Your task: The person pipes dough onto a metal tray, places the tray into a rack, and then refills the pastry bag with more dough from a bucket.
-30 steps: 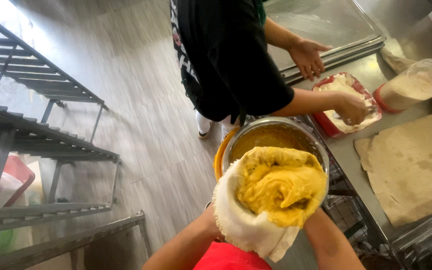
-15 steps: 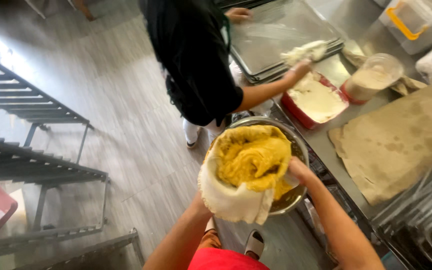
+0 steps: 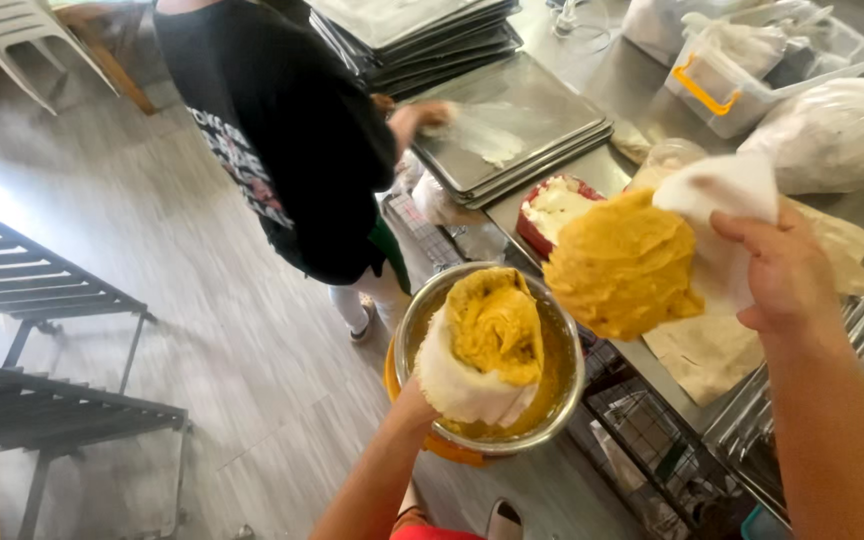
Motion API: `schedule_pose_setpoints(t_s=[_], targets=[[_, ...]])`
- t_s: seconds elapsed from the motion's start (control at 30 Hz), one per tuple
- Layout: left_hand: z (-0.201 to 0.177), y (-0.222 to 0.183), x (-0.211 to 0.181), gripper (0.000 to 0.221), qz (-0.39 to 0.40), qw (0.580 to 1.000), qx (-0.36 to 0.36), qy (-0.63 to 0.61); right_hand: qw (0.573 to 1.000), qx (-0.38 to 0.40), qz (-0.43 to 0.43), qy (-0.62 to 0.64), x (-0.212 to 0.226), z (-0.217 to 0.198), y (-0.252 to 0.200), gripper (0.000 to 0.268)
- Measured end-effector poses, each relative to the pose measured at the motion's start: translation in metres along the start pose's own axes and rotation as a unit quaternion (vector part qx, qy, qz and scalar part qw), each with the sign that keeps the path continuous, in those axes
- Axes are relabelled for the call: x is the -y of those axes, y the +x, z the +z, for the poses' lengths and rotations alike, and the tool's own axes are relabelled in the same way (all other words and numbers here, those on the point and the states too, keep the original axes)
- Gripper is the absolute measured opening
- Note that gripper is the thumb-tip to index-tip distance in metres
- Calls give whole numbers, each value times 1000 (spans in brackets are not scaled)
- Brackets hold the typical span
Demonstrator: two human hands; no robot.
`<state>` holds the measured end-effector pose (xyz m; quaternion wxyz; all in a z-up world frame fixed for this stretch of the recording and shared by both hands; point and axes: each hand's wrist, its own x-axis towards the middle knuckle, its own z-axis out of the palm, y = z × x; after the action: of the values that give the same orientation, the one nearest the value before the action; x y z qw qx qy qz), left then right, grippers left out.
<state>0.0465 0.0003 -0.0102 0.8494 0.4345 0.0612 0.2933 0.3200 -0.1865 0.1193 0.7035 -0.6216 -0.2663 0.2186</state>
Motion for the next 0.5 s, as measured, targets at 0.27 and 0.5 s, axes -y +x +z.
schedule_pose_setpoints(t_s=[0.27,0.5], targets=[[25,9,-11,57,52,991,53,115,975,-30,-167,141,16,96,-54,36],[37,11,-21,58,82,973,70,204,954,-77,-288,-19,-16,85,-66,30]])
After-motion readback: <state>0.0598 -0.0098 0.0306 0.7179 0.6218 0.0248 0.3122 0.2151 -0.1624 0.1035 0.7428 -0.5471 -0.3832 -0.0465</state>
